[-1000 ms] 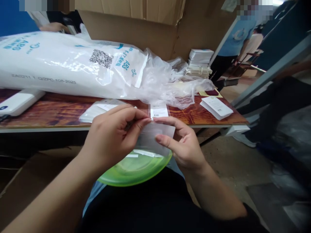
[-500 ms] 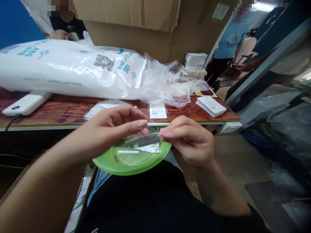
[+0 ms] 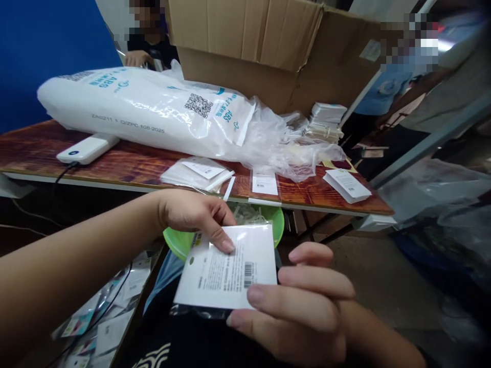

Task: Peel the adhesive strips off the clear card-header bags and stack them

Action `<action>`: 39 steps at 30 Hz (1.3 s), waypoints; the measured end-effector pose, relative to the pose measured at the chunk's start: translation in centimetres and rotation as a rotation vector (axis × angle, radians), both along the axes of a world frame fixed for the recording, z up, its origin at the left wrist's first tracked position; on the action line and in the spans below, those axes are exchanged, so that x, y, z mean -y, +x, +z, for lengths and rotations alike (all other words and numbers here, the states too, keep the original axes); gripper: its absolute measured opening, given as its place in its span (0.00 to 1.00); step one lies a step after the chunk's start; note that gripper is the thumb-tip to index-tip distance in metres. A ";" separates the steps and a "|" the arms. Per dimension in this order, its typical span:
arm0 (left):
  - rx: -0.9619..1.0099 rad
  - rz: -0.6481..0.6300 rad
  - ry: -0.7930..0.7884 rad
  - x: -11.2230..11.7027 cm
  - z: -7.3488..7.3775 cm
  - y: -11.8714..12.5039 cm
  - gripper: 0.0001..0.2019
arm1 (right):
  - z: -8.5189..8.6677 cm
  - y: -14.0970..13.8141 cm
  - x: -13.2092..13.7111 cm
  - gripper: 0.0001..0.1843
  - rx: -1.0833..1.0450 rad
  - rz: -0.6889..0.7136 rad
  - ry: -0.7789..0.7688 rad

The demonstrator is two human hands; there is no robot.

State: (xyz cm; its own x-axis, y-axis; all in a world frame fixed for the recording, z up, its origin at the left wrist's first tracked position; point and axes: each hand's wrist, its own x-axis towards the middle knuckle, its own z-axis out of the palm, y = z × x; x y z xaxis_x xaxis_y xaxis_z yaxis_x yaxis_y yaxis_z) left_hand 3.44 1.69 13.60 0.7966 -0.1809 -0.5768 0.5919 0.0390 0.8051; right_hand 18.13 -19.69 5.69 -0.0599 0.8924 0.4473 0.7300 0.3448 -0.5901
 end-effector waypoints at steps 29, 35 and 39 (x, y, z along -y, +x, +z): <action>0.915 0.569 1.882 4.9 -4.1 -9.4 0.13 | 0.8 -2.3 -11.4 0.20 -1.141 0.151 -0.434; 1.026 0.512 2.167 6.4 -7.8 -10.0 0.16 | -0.1 -3.0 -12.2 0.27 -1.325 -0.012 -0.634; 0.951 0.640 2.297 6.3 -9.3 -9.9 0.22 | -0.6 -3.0 -12.4 0.24 -1.392 0.060 -0.715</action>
State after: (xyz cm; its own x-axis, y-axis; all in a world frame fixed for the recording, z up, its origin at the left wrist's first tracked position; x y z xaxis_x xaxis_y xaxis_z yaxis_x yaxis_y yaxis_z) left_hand -6.46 -4.59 4.27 0.5189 0.1069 0.8481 0.5141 -0.8317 -0.2097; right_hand 15.11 -7.28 5.04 -0.0174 0.9471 -0.3204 -0.5119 -0.2837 -0.8108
